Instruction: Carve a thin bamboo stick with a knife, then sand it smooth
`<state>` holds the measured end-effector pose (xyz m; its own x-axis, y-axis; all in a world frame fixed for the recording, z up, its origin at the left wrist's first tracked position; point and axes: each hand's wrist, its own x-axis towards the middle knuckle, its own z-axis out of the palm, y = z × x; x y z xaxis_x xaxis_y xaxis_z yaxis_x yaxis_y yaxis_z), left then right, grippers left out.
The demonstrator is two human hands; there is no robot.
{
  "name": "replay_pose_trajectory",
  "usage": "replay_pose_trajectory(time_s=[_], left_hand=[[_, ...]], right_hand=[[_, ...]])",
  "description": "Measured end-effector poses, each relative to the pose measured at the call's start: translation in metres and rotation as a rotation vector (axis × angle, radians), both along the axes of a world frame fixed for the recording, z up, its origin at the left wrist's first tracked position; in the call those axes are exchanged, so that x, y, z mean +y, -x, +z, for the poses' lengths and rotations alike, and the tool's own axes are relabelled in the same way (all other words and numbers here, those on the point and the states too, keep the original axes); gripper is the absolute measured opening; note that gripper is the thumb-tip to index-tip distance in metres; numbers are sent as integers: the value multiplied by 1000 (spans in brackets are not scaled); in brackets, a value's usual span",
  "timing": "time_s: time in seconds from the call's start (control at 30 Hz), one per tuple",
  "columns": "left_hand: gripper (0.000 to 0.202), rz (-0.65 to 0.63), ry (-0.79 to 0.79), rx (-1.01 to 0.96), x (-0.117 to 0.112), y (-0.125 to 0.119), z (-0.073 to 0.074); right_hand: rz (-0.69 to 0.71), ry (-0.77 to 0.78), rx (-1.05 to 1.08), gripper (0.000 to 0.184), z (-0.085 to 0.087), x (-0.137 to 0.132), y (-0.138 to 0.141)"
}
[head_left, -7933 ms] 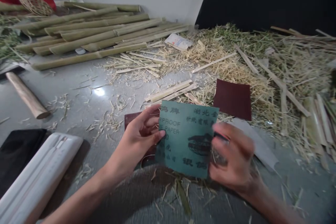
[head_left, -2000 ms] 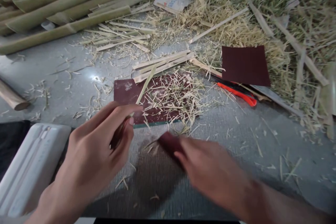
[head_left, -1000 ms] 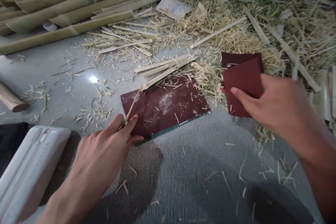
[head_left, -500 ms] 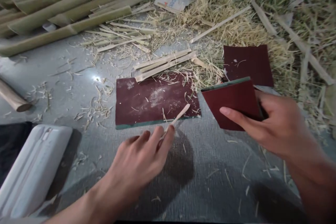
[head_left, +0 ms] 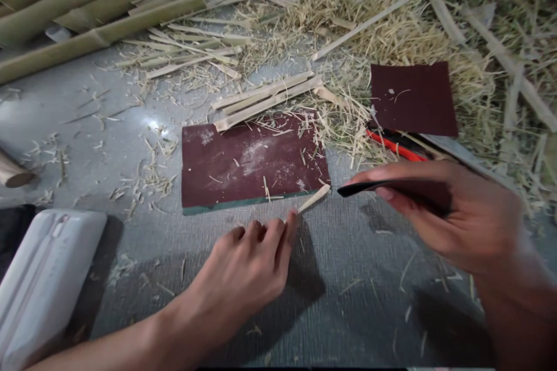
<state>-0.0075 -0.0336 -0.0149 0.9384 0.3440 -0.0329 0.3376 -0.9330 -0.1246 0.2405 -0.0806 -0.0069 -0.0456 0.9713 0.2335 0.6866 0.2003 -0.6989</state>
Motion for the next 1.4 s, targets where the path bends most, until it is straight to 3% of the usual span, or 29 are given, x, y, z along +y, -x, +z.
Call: replay_pose_trajectory(time_s=[0.17, 0.27, 0.53, 0.77, 0.9, 1.03, 1.13, 1.27, 1.4], left_hand=[[51, -6, 29, -56, 2, -1, -5], [49, -9, 58, -85, 4, 1, -7], [41, -30, 132, -136, 11, 11, -13], [34, -66, 186, -193, 13, 12, -17], [30, -55, 256, -280, 17, 11, -14], [31, -7, 369, -513, 20, 10, -4], [15, -32, 452, -611, 15, 10, 2], [16, -59, 409, -688, 9, 13, 3], [14, -108, 433, -666, 11, 12, 5]], right_hand=[[209, 40, -323, 55, -3, 1, 3], [243, 74, -463, 63, -7, 0, 4], [301, -135, -637, 36, -7, -4, 8], [419, -220, -596, 34, -15, -5, 18], [373, -193, -584, 36, -6, -11, 17], [324, -142, -402, 33, 3, -19, 31], [282, -169, -278, 30, 2, -21, 47], [363, -140, -178, 30, 2, -18, 50], [350, -100, -204, 28, 9, -19, 49]])
